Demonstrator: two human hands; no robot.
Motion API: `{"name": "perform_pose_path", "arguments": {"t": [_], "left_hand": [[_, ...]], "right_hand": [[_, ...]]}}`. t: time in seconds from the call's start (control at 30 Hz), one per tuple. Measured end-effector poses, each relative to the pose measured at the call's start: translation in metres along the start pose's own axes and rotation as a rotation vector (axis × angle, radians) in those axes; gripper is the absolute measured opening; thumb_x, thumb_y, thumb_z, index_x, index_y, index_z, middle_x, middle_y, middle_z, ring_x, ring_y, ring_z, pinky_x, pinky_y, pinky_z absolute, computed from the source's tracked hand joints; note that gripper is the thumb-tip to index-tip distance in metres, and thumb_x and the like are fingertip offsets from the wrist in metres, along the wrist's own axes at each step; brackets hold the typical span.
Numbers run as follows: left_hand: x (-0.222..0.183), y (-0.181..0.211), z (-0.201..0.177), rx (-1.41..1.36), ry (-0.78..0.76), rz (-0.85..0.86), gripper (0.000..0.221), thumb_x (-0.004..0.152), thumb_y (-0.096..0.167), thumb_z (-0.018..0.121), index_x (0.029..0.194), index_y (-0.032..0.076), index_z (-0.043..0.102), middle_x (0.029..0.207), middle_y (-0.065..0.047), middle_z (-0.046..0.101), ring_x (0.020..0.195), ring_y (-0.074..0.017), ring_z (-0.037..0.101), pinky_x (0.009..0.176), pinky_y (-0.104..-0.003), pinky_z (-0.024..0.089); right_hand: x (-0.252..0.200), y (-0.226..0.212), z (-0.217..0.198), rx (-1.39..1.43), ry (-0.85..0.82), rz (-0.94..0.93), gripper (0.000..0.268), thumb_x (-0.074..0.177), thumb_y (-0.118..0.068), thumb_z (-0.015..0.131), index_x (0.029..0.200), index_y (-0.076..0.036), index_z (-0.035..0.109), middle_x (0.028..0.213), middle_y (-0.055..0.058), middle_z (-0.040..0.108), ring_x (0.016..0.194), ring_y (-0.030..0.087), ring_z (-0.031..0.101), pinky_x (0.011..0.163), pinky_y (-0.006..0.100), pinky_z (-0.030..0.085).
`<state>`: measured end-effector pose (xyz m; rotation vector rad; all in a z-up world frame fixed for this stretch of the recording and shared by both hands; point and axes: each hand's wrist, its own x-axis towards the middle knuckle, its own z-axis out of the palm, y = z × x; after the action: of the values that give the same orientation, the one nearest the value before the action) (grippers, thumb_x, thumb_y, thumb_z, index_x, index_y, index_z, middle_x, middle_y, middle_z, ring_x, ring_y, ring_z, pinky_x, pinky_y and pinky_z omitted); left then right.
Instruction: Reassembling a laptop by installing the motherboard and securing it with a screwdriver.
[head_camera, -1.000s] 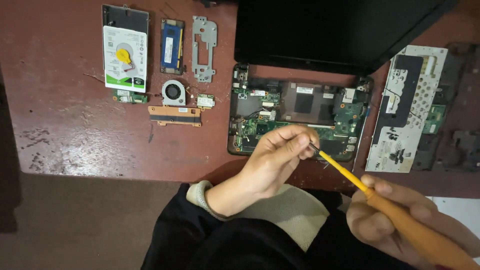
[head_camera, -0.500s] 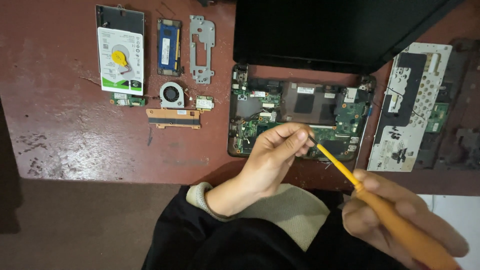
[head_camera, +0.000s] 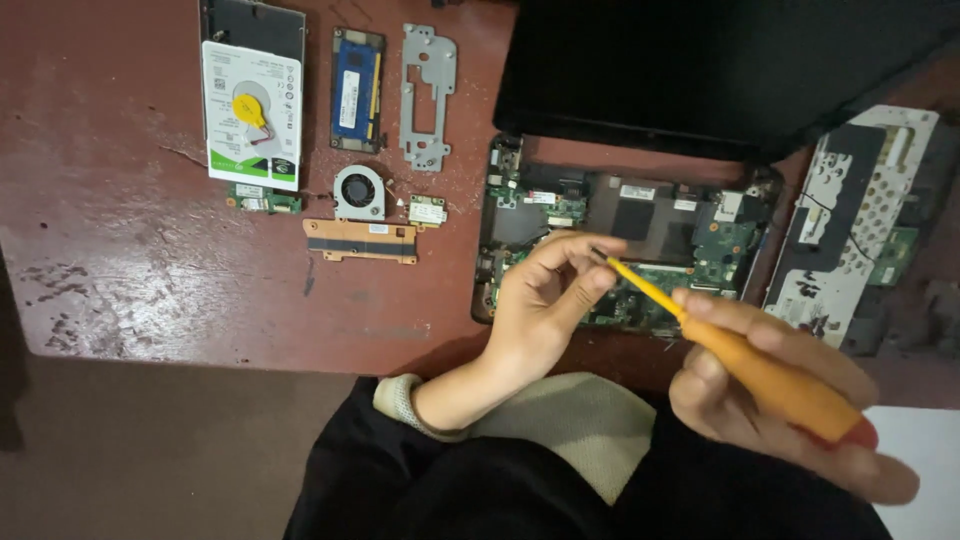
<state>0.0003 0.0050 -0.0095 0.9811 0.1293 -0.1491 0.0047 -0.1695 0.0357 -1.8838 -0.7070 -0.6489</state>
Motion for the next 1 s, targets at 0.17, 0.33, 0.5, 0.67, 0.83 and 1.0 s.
{"name": "perform_pose_path", "arguments": {"t": [0.17, 0.33, 0.5, 0.67, 0.83, 1.0], "left_hand": [[-0.002, 0.004, -0.017, 0.501, 0.118, 0.149, 0.052, 0.095, 0.026, 0.075, 0.141, 0.01, 0.057, 0.118, -0.004, 0.057, 0.084, -0.0103, 0.052, 0.084, -0.025, 0.052], [0.0, 0.021, -0.031, 0.911, 0.222, 0.39, 0.021, 0.103, 0.011, 0.057, 0.118, 0.0, 0.067, 0.106, -0.014, 0.059, 0.096, -0.0261, 0.064, 0.082, -0.035, 0.056], [0.007, 0.021, -0.039, 1.27, 0.184, 0.519, 0.022, 0.1, 0.006, 0.066, 0.121, -0.001, 0.067, 0.106, -0.013, 0.06, 0.084, -0.0298, 0.057, 0.075, -0.04, 0.047], [0.007, 0.023, -0.039, 1.244, 0.18, 0.497, 0.023, 0.099, 0.007, 0.067, 0.121, 0.0, 0.067, 0.107, -0.012, 0.06, 0.084, -0.0289, 0.056, 0.075, -0.039, 0.047], [0.009, 0.026, -0.041, 1.246, 0.196, 0.495, 0.022, 0.098, 0.005, 0.066, 0.12, 0.0, 0.069, 0.105, -0.012, 0.06, 0.084, -0.0279, 0.055, 0.075, -0.038, 0.048], [0.014, 0.032, -0.043, 1.287, 0.188, 0.488, 0.022, 0.099, 0.004, 0.063, 0.12, 0.0, 0.067, 0.105, -0.013, 0.059, 0.087, -0.0281, 0.053, 0.076, -0.039, 0.045]], "right_hand": [[0.011, 0.026, 0.022, 0.062, -0.032, 0.041, 0.063, 0.095, 0.01, 0.058, 0.147, -0.014, 0.033, 0.122, 0.028, 0.054, 0.1, 0.041, 0.072, 0.09, 0.046, 0.067], [0.032, 0.027, 0.053, -0.022, -0.067, 0.093, 0.064, 0.101, 0.015, 0.053, 0.141, -0.024, 0.023, 0.121, 0.026, 0.045, 0.088, 0.042, 0.071, 0.078, 0.048, 0.067], [0.03, 0.033, 0.059, -0.081, -0.132, 0.065, 0.055, 0.102, 0.016, 0.059, 0.135, -0.01, 0.024, 0.12, 0.032, 0.049, 0.104, 0.041, 0.069, 0.085, 0.046, 0.069], [0.03, 0.037, 0.061, -0.08, -0.154, 0.028, 0.055, 0.103, 0.013, 0.059, 0.138, -0.012, 0.025, 0.118, 0.031, 0.05, 0.104, 0.039, 0.068, 0.086, 0.043, 0.068], [0.028, 0.038, 0.058, -0.131, -0.191, 0.027, 0.051, 0.104, 0.009, 0.061, 0.136, -0.01, 0.025, 0.119, 0.031, 0.051, 0.101, 0.037, 0.071, 0.085, 0.039, 0.067], [0.037, 0.036, 0.043, -0.146, -0.349, 0.073, 0.032, 0.109, -0.003, 0.061, 0.135, 0.005, 0.044, 0.131, 0.036, 0.057, 0.12, 0.048, 0.068, 0.102, 0.049, 0.067]]}}
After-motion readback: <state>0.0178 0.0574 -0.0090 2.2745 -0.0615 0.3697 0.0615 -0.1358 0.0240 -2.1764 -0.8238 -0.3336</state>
